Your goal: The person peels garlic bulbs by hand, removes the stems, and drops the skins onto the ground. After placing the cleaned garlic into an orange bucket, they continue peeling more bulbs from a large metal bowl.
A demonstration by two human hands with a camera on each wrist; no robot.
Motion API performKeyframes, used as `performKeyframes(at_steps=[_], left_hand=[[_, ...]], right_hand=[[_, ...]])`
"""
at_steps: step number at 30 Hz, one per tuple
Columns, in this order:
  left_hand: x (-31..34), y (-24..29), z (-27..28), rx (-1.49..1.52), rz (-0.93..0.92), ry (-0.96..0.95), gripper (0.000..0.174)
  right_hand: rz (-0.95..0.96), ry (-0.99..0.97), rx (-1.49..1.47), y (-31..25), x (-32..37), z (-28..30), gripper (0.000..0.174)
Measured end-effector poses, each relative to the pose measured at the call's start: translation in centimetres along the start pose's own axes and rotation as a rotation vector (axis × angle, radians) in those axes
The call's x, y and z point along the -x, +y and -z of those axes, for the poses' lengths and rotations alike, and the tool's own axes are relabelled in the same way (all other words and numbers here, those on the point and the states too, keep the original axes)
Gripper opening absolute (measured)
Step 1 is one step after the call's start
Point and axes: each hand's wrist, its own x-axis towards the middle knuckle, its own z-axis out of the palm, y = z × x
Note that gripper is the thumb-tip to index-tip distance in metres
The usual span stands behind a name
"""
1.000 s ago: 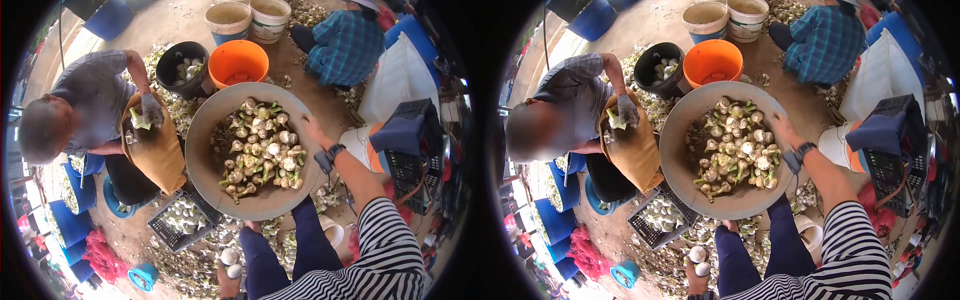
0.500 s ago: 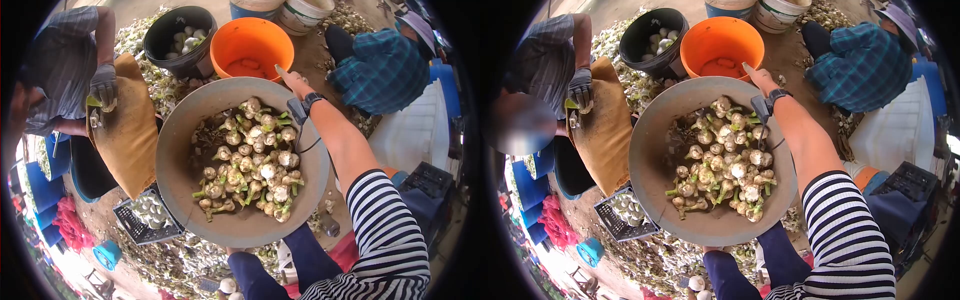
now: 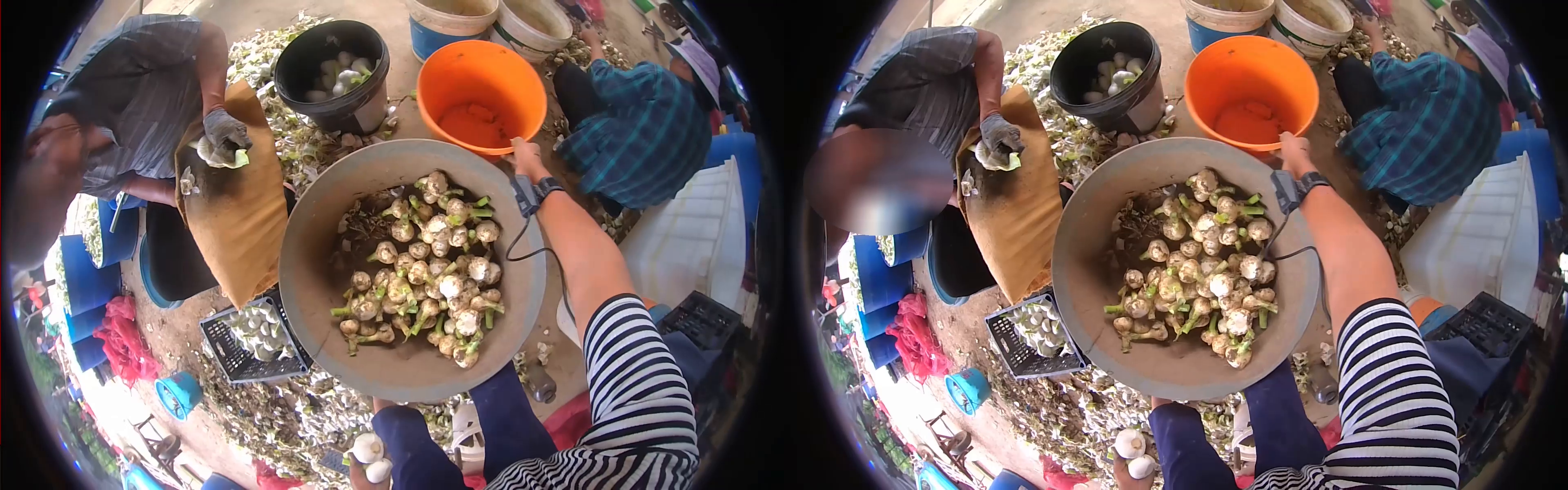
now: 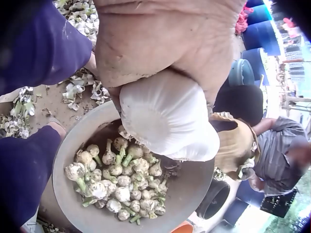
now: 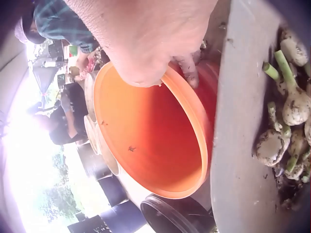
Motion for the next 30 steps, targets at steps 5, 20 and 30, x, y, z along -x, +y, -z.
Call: performKeyframes(at_steps=[5, 20, 30], left_hand=[[2.9, 0.6, -3.1, -1.018, -0.427, -0.131, 0.054], [12.0, 6.0, -11.0, -0.090, -0.311, -0.968, 0.038], [19.8, 12.6, -3.6, -0.256, -0.699, -1.388, 0.028]], right_hand=[[0.246, -0.273, 0.326, -3.6, -3.9, 11.6, 0.026], [0.326, -0.493, 0.106, -17.0, 29.0, 22.5, 0.055], [0.241, -1.030, 0.671, -8.4, 56.3, 6.9, 0.035]])
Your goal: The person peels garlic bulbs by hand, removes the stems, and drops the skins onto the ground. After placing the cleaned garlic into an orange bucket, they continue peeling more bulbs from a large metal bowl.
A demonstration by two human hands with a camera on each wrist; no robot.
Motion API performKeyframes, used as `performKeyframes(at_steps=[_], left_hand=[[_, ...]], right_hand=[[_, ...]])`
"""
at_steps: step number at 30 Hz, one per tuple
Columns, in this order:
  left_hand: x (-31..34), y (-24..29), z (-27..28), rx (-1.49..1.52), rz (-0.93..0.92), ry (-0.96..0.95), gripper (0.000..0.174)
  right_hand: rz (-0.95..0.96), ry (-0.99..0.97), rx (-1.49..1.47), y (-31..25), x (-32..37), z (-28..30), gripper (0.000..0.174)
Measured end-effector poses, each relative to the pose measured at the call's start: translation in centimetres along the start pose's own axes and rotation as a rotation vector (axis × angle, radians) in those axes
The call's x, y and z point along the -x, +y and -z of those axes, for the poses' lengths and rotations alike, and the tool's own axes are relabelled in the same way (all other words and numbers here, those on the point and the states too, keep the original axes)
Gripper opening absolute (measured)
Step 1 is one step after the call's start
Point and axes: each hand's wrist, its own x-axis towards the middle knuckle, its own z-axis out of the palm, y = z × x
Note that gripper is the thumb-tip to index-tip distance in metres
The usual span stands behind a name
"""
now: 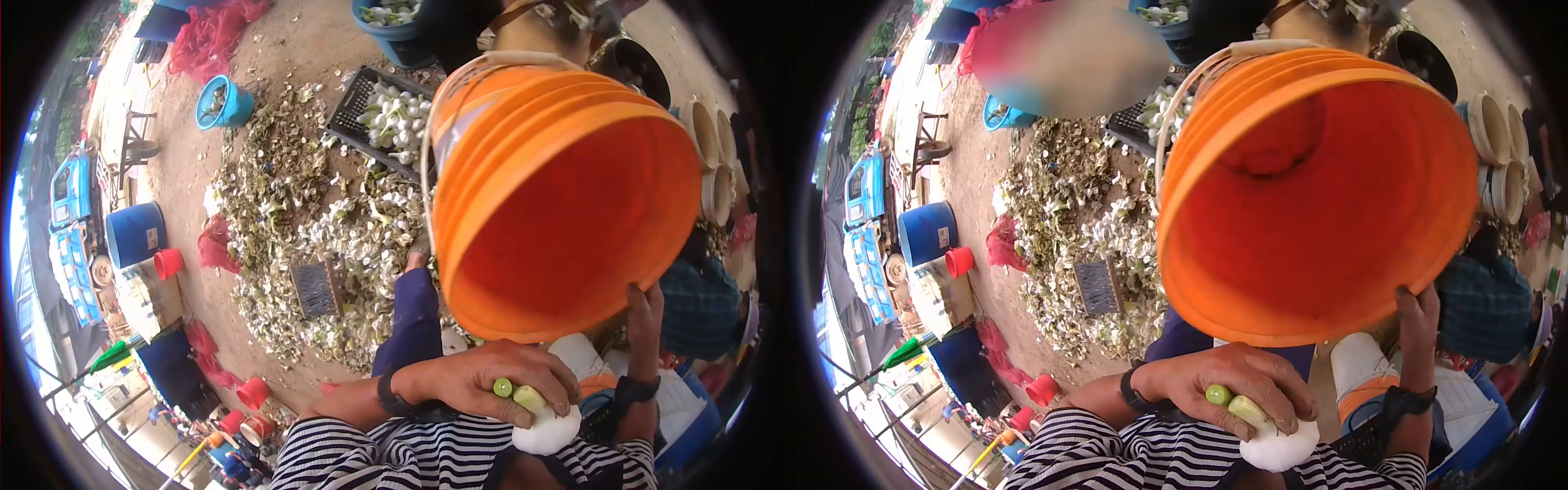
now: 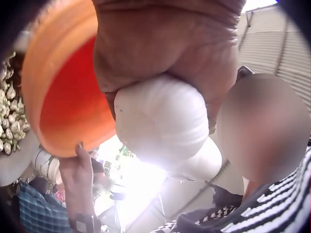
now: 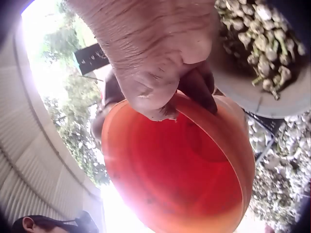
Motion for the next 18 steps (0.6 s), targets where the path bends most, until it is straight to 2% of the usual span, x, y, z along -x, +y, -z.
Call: performKeyframes(at_steps=[3, 4, 6, 8, 9, 10, 12, 14, 15, 18], left_hand=[[5.7, 3.7, 1.7, -0.160, -0.081, 0.134, 0.026], [8.0, 4.7, 2.4, -0.191, -0.080, 0.268, 0.026], [13.2, 5.6, 4.2, -0.234, -0.074, 0.538, 0.025], [18.5, 4.8, 7.2, -0.217, -0.089, 0.854, 0.027], [21.0, 4.7, 8.8, -0.173, -0.017, 1.024, 0.028], [23.5, 4.3, 10.6, -0.124, 0.059, 1.189, 0.030], [29.4, 1.2, 15.9, -0.188, 0.128, 1.300, 0.041], [32.7, -0.3, 18.6, -0.643, 0.265, 1.400, 0.051], [35.1, -1.5, 19.9, -0.841, 0.305, 1.382, 0.056], [40.2, -2.8, 20.6, -0.537, 0.146, 1.559, 0.058]], right_hand=[[-0.136, -0.283, 0.200, 0.1, -1.8, -11.7, 0.036], [-0.154, -0.394, 0.324, -0.4, -2.3, -16.2, 0.037], [-0.114, -0.516, 0.256, -0.5, -2.0, -24.8, 0.037], [-0.239, -0.597, 0.250, 2.1, -3.2, -31.1, 0.037], [-0.221, -0.655, 0.248, 3.7, -3.8, -33.9, 0.038], [-0.202, -0.711, 0.244, 5.2, -4.2, -36.3, 0.038], [-0.194, -0.753, 0.335, 8.5, -4.5, -40.7, 0.037], [-0.209, -0.769, 0.385, 10.1, -4.5, -43.8, 0.037], [-0.229, -0.769, 0.393, 10.8, -4.3, -45.1, 0.037], [-0.241, -0.761, 0.390, 15.5, -5.8, -47.9, 0.037]])
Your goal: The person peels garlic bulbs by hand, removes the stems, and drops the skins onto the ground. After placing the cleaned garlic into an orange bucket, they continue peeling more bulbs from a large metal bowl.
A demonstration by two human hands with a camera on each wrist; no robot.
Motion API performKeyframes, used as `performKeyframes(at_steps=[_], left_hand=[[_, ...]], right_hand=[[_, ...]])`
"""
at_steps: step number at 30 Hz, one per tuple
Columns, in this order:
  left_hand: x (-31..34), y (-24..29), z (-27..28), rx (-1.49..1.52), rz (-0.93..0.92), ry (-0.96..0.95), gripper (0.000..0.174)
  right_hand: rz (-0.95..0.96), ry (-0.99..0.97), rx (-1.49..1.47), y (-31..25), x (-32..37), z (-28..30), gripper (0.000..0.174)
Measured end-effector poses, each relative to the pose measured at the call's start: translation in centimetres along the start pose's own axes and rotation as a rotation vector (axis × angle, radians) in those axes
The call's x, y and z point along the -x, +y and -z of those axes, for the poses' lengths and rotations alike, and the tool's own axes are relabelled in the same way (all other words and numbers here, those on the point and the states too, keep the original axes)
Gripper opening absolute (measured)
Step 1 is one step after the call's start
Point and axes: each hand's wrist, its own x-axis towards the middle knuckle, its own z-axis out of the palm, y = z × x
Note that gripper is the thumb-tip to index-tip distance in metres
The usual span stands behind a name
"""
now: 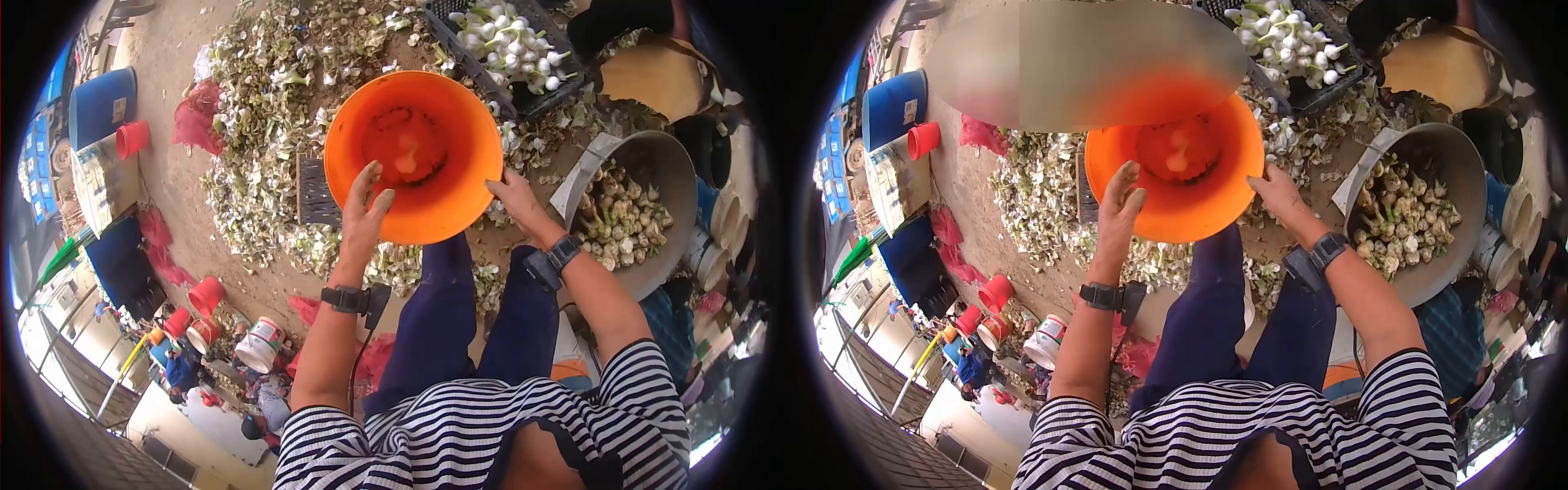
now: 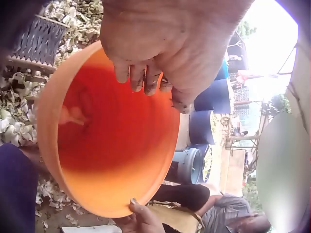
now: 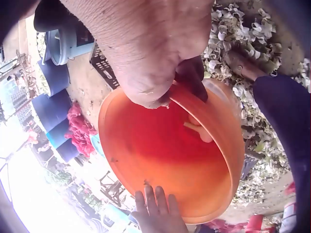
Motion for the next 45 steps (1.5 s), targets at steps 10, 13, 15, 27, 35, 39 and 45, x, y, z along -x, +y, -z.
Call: performKeyframes(at_steps=[10, 13, 15, 27, 35, 39, 45], left_hand=[[2.0, -21.5, 14.9, -1.321, 0.104, -0.487, 0.053], [-1.2, -27.1, 15.7, -1.520, -0.062, -0.707, 0.048], [-3.9, -31.4, 14.8, -1.693, -0.181, -0.776, 0.045], [-12.0, -44.8, 13.7, -2.133, -0.400, -1.457, 0.026], [-11.6, -35.6, 15.1, -1.947, -0.395, -1.770, 0.012], [-7.7, -25.6, 10.3, -1.679, -0.356, -1.780, 0.015], [-2.4, -20.4, 3.5, -1.412, -0.302, -1.511, 0.028]], right_hand=[[0.045, 0.157, -0.193, 3.2, -10.7, 1.7, 0.034], [0.048, 0.148, -0.421, 3.4, -11.6, -0.9, 0.032], [0.044, 0.098, -0.440, 4.7, -11.8, -4.4, 0.032], [-0.081, -0.087, 0.026, 22.3, -9.8, -1.4, 0.039], [-0.262, -0.696, 0.723, 44.8, 3.5, -12.7, 0.092], [-0.191, -0.556, 0.870, 45.4, 6.4, -17.0, 0.068], [-0.091, -0.382, 0.936, 50.4, 8.8, -21.8, 0.023]])
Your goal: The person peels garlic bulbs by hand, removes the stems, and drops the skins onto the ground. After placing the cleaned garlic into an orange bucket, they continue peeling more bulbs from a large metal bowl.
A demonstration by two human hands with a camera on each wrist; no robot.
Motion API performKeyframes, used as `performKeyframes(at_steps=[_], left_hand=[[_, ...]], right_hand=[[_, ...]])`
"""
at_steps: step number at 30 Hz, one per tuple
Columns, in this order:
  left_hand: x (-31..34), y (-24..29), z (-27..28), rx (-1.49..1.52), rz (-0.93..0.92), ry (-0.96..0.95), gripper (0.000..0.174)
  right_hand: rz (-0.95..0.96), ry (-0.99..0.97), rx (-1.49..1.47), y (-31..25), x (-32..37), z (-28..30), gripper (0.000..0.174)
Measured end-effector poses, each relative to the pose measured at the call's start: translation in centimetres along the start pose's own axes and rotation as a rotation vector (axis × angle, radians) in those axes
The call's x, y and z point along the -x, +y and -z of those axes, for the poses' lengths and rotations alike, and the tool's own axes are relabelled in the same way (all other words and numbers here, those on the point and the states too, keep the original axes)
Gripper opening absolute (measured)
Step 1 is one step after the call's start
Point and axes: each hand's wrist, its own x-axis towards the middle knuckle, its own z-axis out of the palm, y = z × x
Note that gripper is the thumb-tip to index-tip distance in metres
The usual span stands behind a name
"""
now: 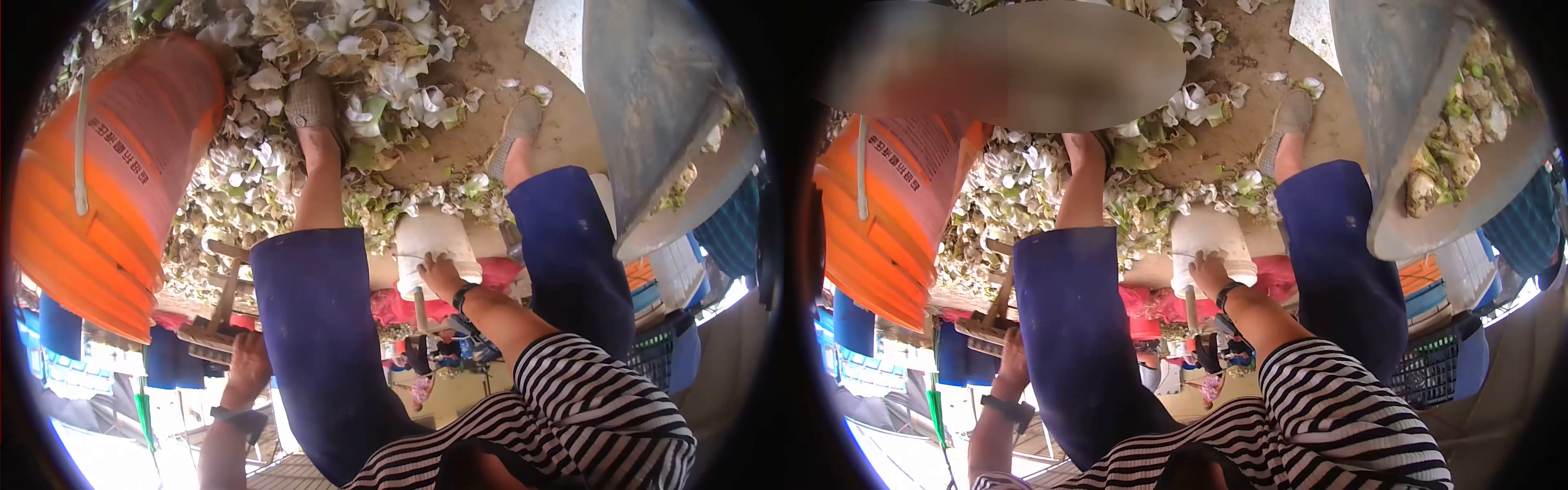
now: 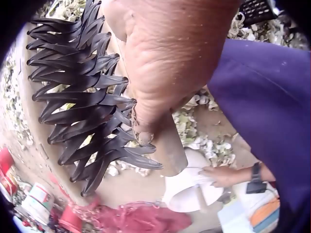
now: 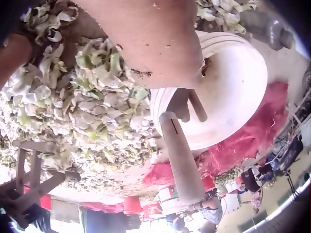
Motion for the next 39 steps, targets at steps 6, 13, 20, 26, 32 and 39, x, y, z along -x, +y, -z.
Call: performKeyframes(at_steps=[6, 13, 20, 26, 32, 39], left_hand=[[-4.1, 2.9, -1.5, 0.373, 0.338, -0.229, 0.034], [-23.8, -0.1, -2.2, 0.672, 0.493, -0.029, 0.034], [-39.1, -3.5, -0.6, 0.933, 0.559, 0.079, 0.034], [-41.7, -7.7, 1.0, 1.041, 0.552, 0.248, 0.035], [-32.5, -7.5, -3.5, 1.144, 0.604, 0.232, 0.035], [-19.8, -6.6, -9.4, 1.271, 0.767, 0.264, 0.035]], right_hand=[[-0.054, -0.350, 0.004, 5.8, 3.1, -8.2, 0.038], [-0.654, 0.128, -0.873, 11.8, -4.8, -0.4, 0.038], [-0.288, 0.440, -1.205, 14.6, -8.2, 14.6, 0.038], [0.117, 0.227, -0.427, 9.8, -5.7, 21.2, 0.038], [0.151, 0.261, -0.534, 9.7, -5.5, 9.4, 0.041], [0.245, -0.096, -0.578, 12.9, -6.5, 6.6, 0.049]])
